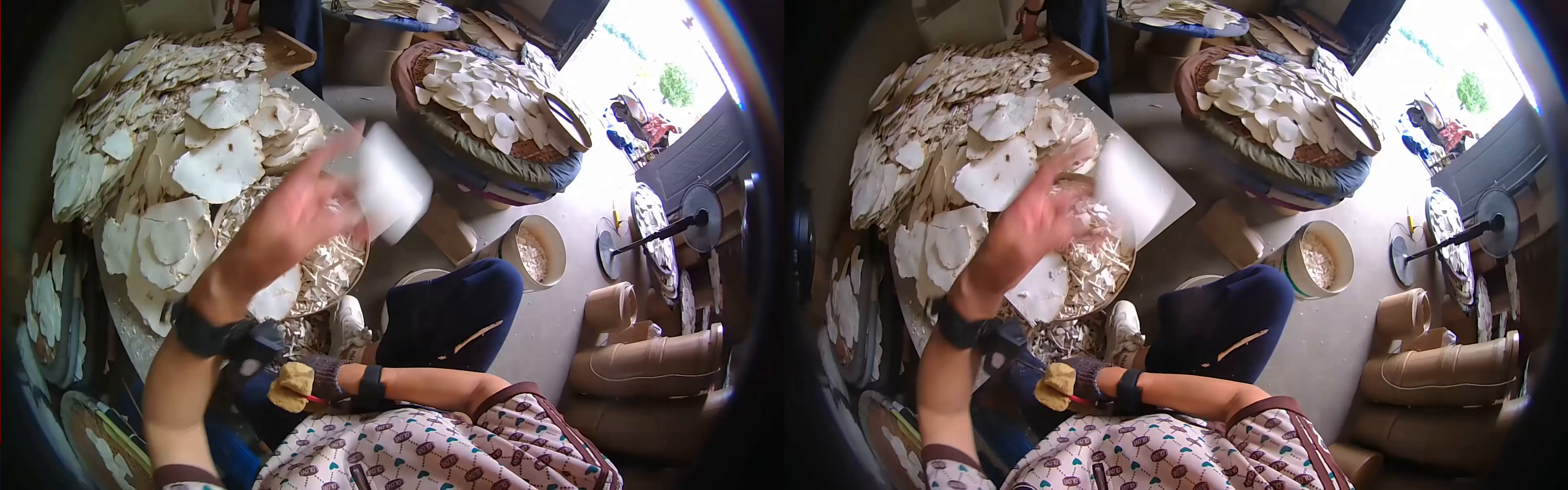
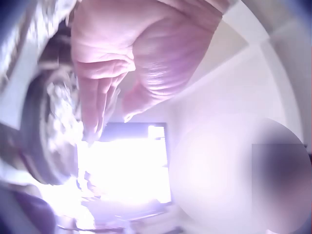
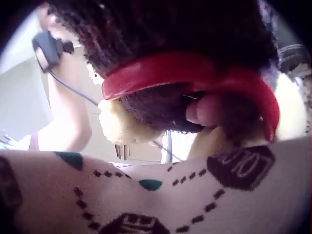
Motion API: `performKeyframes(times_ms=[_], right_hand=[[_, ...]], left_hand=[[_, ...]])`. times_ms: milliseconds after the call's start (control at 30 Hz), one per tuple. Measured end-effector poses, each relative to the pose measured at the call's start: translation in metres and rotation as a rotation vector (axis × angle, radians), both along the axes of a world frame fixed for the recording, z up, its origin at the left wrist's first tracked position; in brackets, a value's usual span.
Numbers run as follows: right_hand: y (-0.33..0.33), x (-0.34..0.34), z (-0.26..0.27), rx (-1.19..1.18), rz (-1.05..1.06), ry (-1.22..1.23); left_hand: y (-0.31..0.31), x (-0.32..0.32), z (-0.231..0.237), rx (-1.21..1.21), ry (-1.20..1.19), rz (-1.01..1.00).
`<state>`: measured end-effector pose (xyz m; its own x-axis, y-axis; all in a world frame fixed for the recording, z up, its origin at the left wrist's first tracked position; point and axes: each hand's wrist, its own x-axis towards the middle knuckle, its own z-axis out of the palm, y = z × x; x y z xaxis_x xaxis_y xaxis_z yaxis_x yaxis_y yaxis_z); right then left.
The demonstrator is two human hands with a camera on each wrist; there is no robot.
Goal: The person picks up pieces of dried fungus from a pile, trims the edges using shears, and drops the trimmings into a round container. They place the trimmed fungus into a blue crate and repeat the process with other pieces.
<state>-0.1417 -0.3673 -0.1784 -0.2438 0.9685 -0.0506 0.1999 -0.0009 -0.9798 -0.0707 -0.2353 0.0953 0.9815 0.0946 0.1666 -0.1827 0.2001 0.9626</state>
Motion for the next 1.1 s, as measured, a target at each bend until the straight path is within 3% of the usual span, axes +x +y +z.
performKeyframes(times_ms=[33, 100, 167, 200, 233, 267, 333, 367, 433, 500, 667, 867, 967, 1067, 1100], right_hand=[[-0.002, 0.000, -0.005, 0.045, -0.064, 0.014], [-0.005, -0.001, -0.013, 0.202, -0.199, 0.010], [-0.003, 0.012, 0.021, 0.543, -0.096, -0.262], [-0.003, 0.023, 0.046, 0.421, -0.036, -0.185], [-0.004, 0.024, 0.043, 0.561, -0.158, -0.178], [-0.008, 0.022, 0.034, 0.317, -0.060, -0.023], [-0.011, 0.034, 0.037, -0.262, 0.106, 0.544], [-0.014, 0.035, 0.026, -0.233, 0.087, 0.374], [-0.015, 0.037, 0.029, -0.254, 0.048, 0.579], [-0.019, 0.044, 0.054, -0.376, -0.008, 0.874], [-0.027, 0.042, 0.031, -0.382, -0.002, 0.707], [-0.032, 0.040, 0.020, -0.343, -0.060, 0.676], [-0.031, 0.044, 0.025, -0.391, -0.012, 0.631], [-0.033, 0.045, 0.019, -0.236, 0.131, 0.546], [-0.033, 0.043, 0.014, -0.296, 0.116, 0.608]], left_hand=[[-0.011, 0.016, 0.015, -0.082, -0.180, 0.054], [-0.018, 0.020, 0.034, -0.020, -0.296, 0.095], [0.002, 0.000, 0.024, 0.215, -0.305, 0.172], [0.018, -0.020, 0.015, 0.235, -0.215, 0.264], [0.032, -0.041, 0.000, 0.181, -0.147, 0.379], [0.046, -0.066, -0.017, 0.112, -0.060, 0.512], [0.065, -0.120, -0.054, -0.048, 0.074, 0.786], [0.070, -0.146, -0.074, -0.146, 0.127, 0.916], [0.070, -0.190, -0.112, -0.169, 0.247, 1.056], [0.052, -0.210, -0.145, -0.173, 0.472, 1.027], [0.035, -0.177, -0.185, -0.238, 0.597, 0.873], [0.041, -0.147, -0.208, -0.163, 0.571, 0.990], [0.040, -0.152, -0.201, -0.183, 0.418, 1.003], [0.043, -0.161, -0.196, -0.211, 0.398, 1.067], [0.043, -0.161, -0.194, -0.221, 0.428, 1.062]])
